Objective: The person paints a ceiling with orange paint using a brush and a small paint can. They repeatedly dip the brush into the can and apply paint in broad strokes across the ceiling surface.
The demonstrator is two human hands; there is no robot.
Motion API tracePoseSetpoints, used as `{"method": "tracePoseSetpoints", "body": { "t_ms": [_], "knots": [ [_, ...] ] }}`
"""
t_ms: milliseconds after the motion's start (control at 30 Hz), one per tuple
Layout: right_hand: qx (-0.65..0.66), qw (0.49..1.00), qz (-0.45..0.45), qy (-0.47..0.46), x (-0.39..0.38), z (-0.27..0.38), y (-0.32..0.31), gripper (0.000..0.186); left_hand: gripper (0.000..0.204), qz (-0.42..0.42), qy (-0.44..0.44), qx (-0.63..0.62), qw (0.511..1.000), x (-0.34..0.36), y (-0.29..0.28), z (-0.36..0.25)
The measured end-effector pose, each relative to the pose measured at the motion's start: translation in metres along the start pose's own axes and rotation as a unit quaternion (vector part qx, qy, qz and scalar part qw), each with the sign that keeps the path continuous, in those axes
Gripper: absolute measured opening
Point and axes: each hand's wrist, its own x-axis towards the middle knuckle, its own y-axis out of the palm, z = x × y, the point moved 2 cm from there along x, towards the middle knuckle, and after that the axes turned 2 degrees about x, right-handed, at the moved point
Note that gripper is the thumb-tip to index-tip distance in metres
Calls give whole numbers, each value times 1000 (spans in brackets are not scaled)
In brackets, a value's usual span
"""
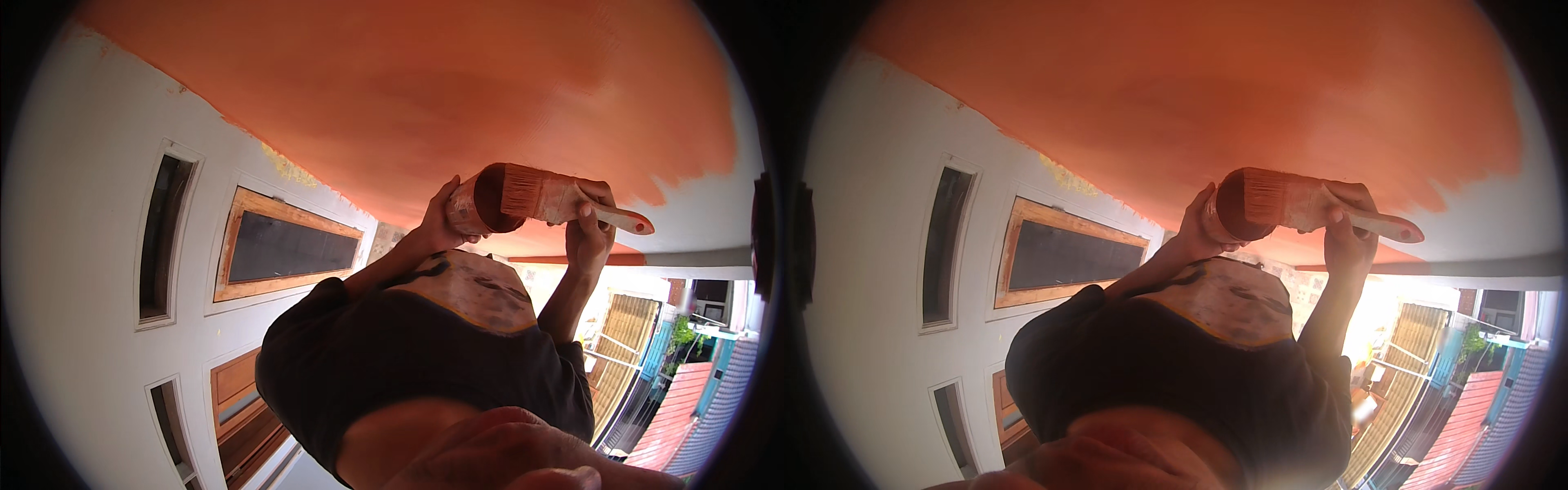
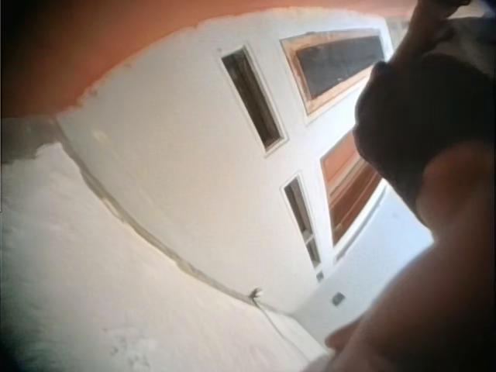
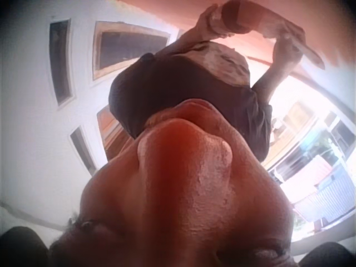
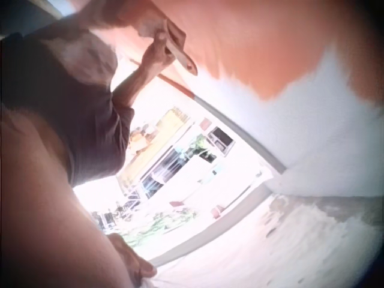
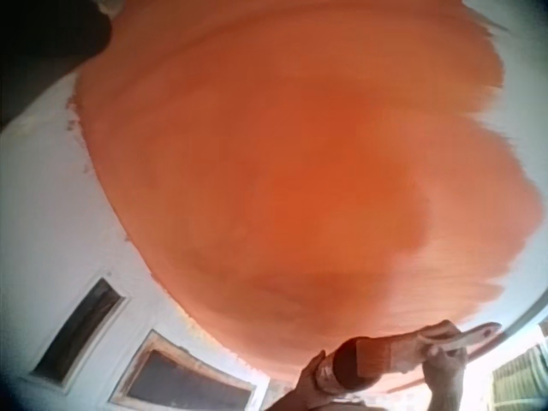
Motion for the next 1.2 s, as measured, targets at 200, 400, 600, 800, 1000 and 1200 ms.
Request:
{"method": "tracePoseSetpoints", "body": {
  "t_ms": [200,400,600,800,1000,1200],
  "knots": [
    [-129,991,38,21,8,16,13,40,64,0,19,8,1000,-5,-2,3],
    [-159,981,111,20,14,37,27,28,67,-38,24,-6,999,-3,-9,2],
    [-286,951,109,45,14,52,24,19,70,-15,36,20,999,-4,-6,4],
    [-344,932,115,11,12,56,23,9,70,-73,6,55,996,-4,12,10],
    [-335,935,113,40,9,57,25,21,70,-58,-36,60,996,-1,8,11],
    [-381,913,121,84,6,51,45,19,75,-5,-23,78,997,5,9,13]
  ]
}}
